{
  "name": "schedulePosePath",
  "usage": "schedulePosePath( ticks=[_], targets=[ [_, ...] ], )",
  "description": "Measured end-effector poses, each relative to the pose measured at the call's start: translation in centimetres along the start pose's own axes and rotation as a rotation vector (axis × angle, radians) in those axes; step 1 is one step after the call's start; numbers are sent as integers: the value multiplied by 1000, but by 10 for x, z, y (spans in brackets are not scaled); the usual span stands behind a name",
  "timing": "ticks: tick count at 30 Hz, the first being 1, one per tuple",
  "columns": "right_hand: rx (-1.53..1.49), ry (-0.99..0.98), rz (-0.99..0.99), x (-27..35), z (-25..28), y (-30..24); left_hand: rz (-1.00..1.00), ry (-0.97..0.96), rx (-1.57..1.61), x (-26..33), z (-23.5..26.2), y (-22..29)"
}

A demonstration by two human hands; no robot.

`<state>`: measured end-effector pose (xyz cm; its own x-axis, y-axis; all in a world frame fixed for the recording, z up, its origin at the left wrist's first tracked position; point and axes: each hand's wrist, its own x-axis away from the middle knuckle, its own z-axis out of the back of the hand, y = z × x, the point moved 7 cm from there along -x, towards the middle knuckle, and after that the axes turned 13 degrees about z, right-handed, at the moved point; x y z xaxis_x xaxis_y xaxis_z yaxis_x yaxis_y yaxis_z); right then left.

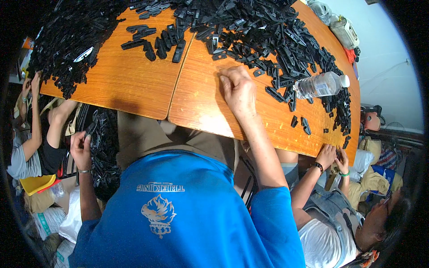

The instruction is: The person sorts and inspects small black plastic components by hand on a table.

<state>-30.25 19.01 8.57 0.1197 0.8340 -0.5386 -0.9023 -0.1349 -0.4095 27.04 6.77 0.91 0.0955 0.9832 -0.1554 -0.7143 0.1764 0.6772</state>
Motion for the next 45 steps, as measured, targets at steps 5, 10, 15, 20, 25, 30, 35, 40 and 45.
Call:
schedulePosePath(
  ticks=[5, 10, 15, 20, 25, 30, 35, 40, 45],
  targets=[
    [144, 63, -5, -27, -6, 14, 229, -123, -536, 44, -26, -156],
    [185, -94, -29, -38, -25, 31, -115, -89, -128, 4, -46, 45],
    [229, -199, 94, -50, -36, 24, -385, -19, 5, -35, -42, 193],
    [249, -425, 131, -57, -41, 22, -609, -25, 39, -99, -104, 250],
    [154, -339, 118, -45, -38, -6, -571, -122, -110, -146, -163, 261],
    [-122, -142, 50, -36, -34, -34, -724, -24, -218, -152, -166, 274],
    [-468, -10, -141, -13, -64, -44, -588, -227, -164, -134, -161, 260],
    [-177, -140, 59, -14, -56, -72, -5, -519, 472, -113, -171, 216],
    [5, -310, 68, -20, -54, -83, 118, -768, 1054, -85, -167, 225]
  ],
)
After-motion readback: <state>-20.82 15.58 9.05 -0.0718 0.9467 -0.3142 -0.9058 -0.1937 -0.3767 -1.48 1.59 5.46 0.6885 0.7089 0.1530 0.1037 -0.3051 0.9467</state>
